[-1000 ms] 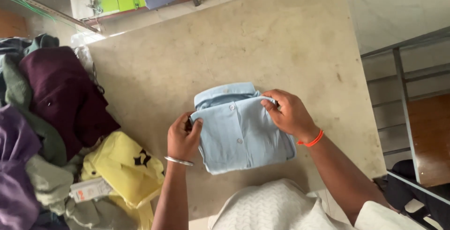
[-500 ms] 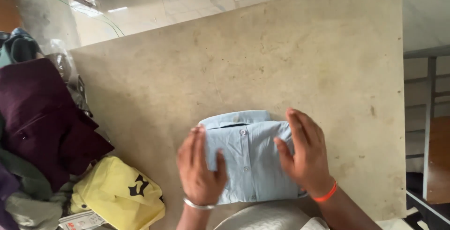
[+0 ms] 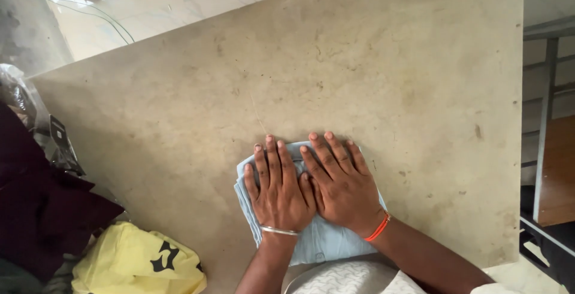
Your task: The person unwraps a plastic-wrapped dark shirt on the table and sets it aside, then picks up a light blue shirt from a pile of clothes. They spread the shirt flat on the table, align the sleeves, fold the sides and sleeves inward, then fold the shirt into a compact rectangle and smooth it with their hands.
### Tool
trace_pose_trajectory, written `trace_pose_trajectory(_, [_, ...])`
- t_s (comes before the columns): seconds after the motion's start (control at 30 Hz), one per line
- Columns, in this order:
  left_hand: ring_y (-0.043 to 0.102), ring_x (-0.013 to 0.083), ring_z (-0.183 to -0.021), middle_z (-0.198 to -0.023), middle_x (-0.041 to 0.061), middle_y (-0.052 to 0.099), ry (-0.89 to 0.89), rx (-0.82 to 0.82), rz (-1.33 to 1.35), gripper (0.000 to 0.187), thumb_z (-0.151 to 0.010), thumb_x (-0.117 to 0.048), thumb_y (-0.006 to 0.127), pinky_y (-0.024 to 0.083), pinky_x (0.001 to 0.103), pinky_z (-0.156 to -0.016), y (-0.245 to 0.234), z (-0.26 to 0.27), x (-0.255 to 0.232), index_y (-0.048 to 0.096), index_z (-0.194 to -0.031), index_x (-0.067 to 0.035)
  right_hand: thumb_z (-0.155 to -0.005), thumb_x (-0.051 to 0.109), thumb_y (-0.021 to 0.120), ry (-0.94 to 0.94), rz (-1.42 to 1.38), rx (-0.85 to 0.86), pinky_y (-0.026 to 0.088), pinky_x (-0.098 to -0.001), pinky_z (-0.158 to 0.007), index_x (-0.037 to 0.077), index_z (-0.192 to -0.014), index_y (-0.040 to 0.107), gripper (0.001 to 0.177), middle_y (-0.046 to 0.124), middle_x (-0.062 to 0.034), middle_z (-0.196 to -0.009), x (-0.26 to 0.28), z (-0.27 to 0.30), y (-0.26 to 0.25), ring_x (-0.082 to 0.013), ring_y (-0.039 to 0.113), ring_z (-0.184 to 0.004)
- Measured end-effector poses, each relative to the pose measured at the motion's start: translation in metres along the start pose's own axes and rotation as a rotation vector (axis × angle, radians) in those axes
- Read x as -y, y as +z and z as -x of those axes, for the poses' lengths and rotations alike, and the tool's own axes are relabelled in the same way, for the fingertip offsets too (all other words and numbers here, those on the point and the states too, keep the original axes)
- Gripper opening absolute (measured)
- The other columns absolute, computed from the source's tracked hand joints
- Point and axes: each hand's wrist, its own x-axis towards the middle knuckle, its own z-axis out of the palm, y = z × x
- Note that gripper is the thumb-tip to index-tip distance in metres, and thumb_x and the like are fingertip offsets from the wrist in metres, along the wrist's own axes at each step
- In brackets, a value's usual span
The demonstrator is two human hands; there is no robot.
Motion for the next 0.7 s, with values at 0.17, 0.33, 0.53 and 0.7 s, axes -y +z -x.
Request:
trace_pose_trajectory(0.17, [0.032,0.0373,-0.153,-0.163,0.020,0.039,0.004,-0.017,0.001,0.068,-0.096,-0.036,0.047,0.015,0.055,-0.123,0.000,-0.001,0.000,0.044,-0.152,0.003,-0.104,0.030,0.050,-0.004,0.001,-0.036,0.028,-0.0482,-0.122,0.011,-0.145,0.061,0.046,0.049,-0.0100,-0.158,0.002,0.000,-0.003,-0.0281,0.040,-0.149])
trace_pose_trajectory(0.33, [0.030,0.0355,-0.153,-0.164,0.018,0.036,0.021,-0.067,0.007,0.069,-0.095,-0.036,0.047,0.014,0.055,-0.123,-0.001,0.000,0.000,0.042,-0.153,0.001,-0.104,0.030,0.050,-0.012,0.004,-0.110,0.028,-0.0471,-0.122,0.012,-0.143,0.062,0.044,0.051,-0.0092,-0.156,0.006,0.003,-0.005,-0.0275,0.042,-0.148])
trace_pose_trajectory(0.53, [0.027,0.0332,-0.154,-0.165,0.016,0.035,0.038,-0.151,0.034,0.069,-0.096,-0.036,0.048,0.013,0.052,-0.123,0.006,0.005,0.003,0.040,-0.154,-0.001,-0.104,0.031,0.050,-0.048,-0.010,-0.184,0.028,-0.0475,-0.122,0.012,-0.143,0.062,0.045,0.052,-0.0100,-0.155,0.004,0.015,0.003,-0.0286,0.042,-0.148])
trace_pose_trajectory(0.7, [0.024,0.0382,-0.154,-0.164,0.020,0.033,0.085,-0.219,0.088,0.071,-0.100,-0.043,0.045,0.010,0.055,-0.124,-0.006,0.023,0.012,0.035,-0.155,0.000,-0.098,0.038,0.052,-0.082,0.090,-0.205,0.026,-0.0547,-0.118,0.009,-0.148,0.053,0.058,0.046,-0.0129,-0.158,0.010,0.039,-0.014,-0.0318,0.039,-0.147])
